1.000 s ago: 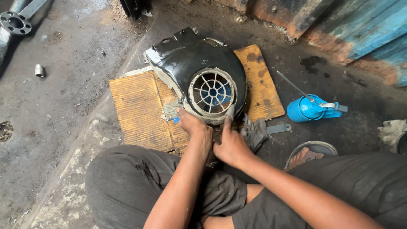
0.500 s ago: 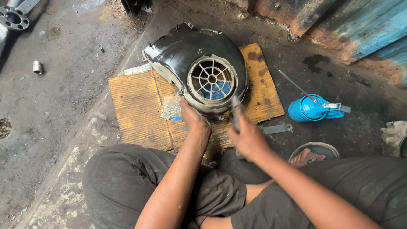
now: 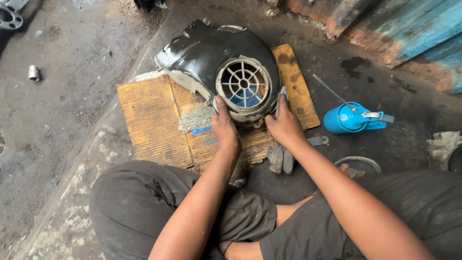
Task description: The person sits on the floor and cleans a large, dirty mechanical part, likely a fan housing, using a cloth. They wipe the exterior surfaces and the interior fan blades, occasionally turning the part over to reach different areas.
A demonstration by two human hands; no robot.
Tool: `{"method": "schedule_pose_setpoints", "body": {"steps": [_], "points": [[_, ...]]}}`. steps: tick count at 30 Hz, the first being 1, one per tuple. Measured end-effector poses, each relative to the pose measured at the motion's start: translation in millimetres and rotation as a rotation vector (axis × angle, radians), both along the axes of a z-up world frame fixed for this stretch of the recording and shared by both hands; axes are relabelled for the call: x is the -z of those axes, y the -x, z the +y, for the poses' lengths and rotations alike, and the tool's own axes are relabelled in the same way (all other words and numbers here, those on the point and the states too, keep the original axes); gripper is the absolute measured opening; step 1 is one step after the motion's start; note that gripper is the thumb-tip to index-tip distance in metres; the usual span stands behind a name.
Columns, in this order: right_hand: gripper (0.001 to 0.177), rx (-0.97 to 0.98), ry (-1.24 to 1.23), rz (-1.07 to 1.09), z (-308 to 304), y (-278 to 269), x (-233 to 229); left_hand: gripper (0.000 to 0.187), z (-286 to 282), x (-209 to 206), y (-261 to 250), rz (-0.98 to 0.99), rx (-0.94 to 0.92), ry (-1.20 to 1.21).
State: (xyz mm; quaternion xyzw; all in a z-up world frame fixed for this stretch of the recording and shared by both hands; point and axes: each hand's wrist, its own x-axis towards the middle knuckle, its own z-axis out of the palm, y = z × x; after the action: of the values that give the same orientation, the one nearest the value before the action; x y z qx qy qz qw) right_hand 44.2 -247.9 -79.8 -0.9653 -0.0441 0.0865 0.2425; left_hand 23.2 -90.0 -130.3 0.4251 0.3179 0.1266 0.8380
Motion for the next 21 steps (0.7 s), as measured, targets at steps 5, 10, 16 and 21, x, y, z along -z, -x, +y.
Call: {"method": "schedule_pose_setpoints", "body": {"steps": [5,10,16,21], "points": [[0.09,0.071,0.036,0.371,28.2,45.5,-9.5,0.07,2.3,-14.5,3.8,-0.053,0.024,0.041],[0.092,0.216,-0.164,0.424,27.8,30.1,-18.8,0.073,2.4,-19.2,1.4,-0.113,0.088,0.084],[0.092,0.095,-0.006,0.204,17.5,12.7,3.1,0.078,3.6,-14.6,1.9,-0.017,0.122,-0.028],[0.096,0.031,0.041,0.167,30.8,31.3,2.4,0.08,4.0,-10.4,2.4,0.073,0.12,-0.136]]}}
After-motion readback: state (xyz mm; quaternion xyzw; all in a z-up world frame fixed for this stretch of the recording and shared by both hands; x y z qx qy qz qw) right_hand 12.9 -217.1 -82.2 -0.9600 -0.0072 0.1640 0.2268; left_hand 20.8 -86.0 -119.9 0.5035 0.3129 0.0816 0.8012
